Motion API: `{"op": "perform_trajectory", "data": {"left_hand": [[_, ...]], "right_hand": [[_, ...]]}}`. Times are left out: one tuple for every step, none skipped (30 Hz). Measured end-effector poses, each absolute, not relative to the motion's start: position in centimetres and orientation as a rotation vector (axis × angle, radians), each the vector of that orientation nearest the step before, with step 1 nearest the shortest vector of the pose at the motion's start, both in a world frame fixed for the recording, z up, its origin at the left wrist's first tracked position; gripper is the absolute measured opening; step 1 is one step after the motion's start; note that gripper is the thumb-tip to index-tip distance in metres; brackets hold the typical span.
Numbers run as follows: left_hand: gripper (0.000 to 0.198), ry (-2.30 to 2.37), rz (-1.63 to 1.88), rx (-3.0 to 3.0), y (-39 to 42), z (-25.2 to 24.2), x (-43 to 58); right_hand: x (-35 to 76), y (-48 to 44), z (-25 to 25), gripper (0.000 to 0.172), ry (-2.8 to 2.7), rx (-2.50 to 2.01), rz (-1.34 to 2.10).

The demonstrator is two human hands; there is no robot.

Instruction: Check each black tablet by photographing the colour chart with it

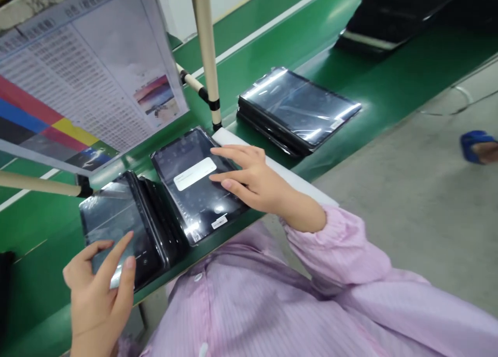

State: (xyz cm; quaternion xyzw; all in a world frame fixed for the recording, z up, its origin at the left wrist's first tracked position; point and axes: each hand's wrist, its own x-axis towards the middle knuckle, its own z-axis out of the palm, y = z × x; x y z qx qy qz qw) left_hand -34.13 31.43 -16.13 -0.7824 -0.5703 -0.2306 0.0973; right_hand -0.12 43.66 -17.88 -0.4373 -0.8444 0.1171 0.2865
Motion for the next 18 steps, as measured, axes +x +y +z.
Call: {"op": "perform_trajectory", "data": {"left_hand": [[0.044, -1.655, -0.696, -2.344, 31.5, -16.2, -33.8], [0.046, -1.624, -0.708, -2.363, 31.5, -16.2, -33.4], [0.049, -1.602, -0.717, -2.373, 31.5, -16.2, -33.1], [0.050, -1.593, -0.723, -2.376, 31.5, -16.2, -32.9], [0.051, -1.591, -0.729, -2.376, 31.5, -16.1, -32.7], [0.052, -1.591, -0.738, -2.374, 31.4, -16.0, -32.7], [0.052, -1.595, -0.752, -2.368, 31.3, -16.0, -32.6], [0.053, -1.599, -0.767, -2.362, 31.2, -15.9, -32.7], [0.053, -1.605, -0.783, -2.357, 31.0, -15.8, -32.7], [0.054, -1.612, -0.797, -2.356, 30.8, -15.8, -32.8], [0.055, -1.622, -0.809, -2.354, 30.5, -15.8, -32.9], [0.056, -1.631, -0.816, -2.357, 30.3, -15.9, -33.0], [0.056, -1.640, -0.818, -2.363, 30.1, -16.0, -33.1], [0.057, -1.646, -0.819, -2.370, 29.9, -16.0, -33.1], [0.058, -1.646, -0.818, -2.381, 29.8, -16.1, -33.1], [0.059, -1.638, -0.819, -2.395, 29.7, -16.2, -33.1], [0.059, -1.628, -0.822, -2.408, 29.6, -16.3, -33.1], [0.060, -1.618, -0.827, -2.418, 29.7, -16.4, -33.0]], "right_hand": [[-0.1, 43.6, -17.8, 0.046, -2.281, -1.170, 0.301], [-0.1, 43.5, -17.7, 0.046, -2.303, -1.177, 0.284], [-0.1, 43.4, -17.6, 0.045, -2.317, -1.183, 0.266], [-0.2, 43.2, -17.5, 0.045, -2.318, -1.181, 0.249], [-0.2, 42.9, -17.2, 0.046, -2.307, -1.169, 0.236], [-0.3, 42.6, -17.0, 0.047, -2.292, -1.149, 0.228], [-0.4, 42.3, -16.7, 0.047, -2.282, -1.122, 0.227], [-0.6, 41.9, -16.5, 0.047, -2.285, -1.092, 0.231], [-0.8, 41.5, -16.3, 0.046, -2.305, -1.060, 0.240], [-1.1, 41.2, -16.1, 0.044, -2.338, -1.027, 0.253], [-1.4, 40.8, -16.1, 0.041, -2.377, -0.990, 0.266], [-1.7, 40.5, -16.0, 0.040, -2.412, -0.951, 0.279], [-2.0, 40.3, -16.1, 0.039, -2.438, -0.917, 0.294], [-2.3, 40.1, -16.2, 0.038, -2.455, -0.890, 0.306], [-2.6, 39.9, -16.3, 0.037, -2.467, -0.868, 0.314], [-2.8, 39.8, -16.4, 0.037, -2.479, -0.855, 0.318], [-3.0, 39.7, -16.5, 0.036, -2.493, -0.853, 0.320], [-3.2, 39.7, -16.6, 0.036, -2.511, -0.855, 0.320]]}}
